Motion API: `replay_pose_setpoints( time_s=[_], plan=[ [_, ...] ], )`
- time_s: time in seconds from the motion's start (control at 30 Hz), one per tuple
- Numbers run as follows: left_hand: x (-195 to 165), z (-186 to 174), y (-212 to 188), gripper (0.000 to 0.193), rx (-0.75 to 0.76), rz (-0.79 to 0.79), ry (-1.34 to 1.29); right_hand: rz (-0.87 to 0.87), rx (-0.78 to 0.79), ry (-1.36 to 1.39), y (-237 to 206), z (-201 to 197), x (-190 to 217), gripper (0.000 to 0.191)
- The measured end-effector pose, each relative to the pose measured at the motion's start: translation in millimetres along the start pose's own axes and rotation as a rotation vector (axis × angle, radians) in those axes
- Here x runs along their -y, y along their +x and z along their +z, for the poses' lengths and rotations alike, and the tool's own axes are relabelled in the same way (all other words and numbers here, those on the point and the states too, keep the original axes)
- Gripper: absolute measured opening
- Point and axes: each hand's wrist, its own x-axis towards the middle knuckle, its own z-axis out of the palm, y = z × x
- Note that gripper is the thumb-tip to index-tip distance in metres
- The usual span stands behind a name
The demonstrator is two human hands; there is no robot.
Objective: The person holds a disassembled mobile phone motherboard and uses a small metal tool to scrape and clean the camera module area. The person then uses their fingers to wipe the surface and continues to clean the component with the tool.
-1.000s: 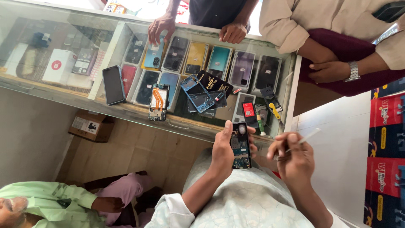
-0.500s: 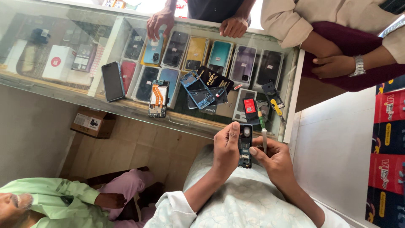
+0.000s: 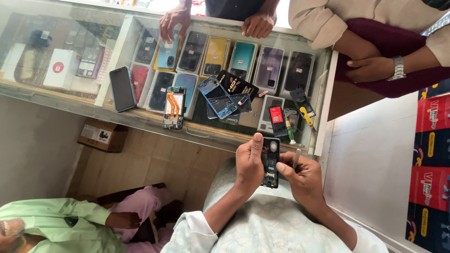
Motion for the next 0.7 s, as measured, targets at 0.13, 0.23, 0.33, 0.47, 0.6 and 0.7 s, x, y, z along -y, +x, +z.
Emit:
replay_pose_setpoints(
  time_s=[0.13, 0.23, 0.33, 0.47, 0.6, 0.7],
  plan=[
    [7, 0, 0, 0.059, 0.013, -0.031, -0.102, -0.017, 0.026, 0.028, 1, 1, 1, 0.02],
    [12, 0, 1, 0.058, 0.016, -0.048, -0.126, -0.002, 0.034, 0.062, 1, 0, 0, 0.02],
    [18, 0, 4, 0.057, 0.024, -0.067, -0.187, 0.003, 0.043, 0.089, 2, -1, 0, 0.02],
    [23, 0, 3, 0.054, 0.041, -0.117, -0.264, -0.002, 0.046, 0.056, 1, 0, 1, 0.019],
    [26, -1, 4, 0.053, 0.011, -0.114, -0.281, -0.027, 0.049, -0.026, 3, 0, 4, 0.019],
    [23, -2, 4, 0.054, -0.003, -0.096, -0.272, -0.016, 0.054, -0.105, 5, -1, 8, 0.018]
  ],
)
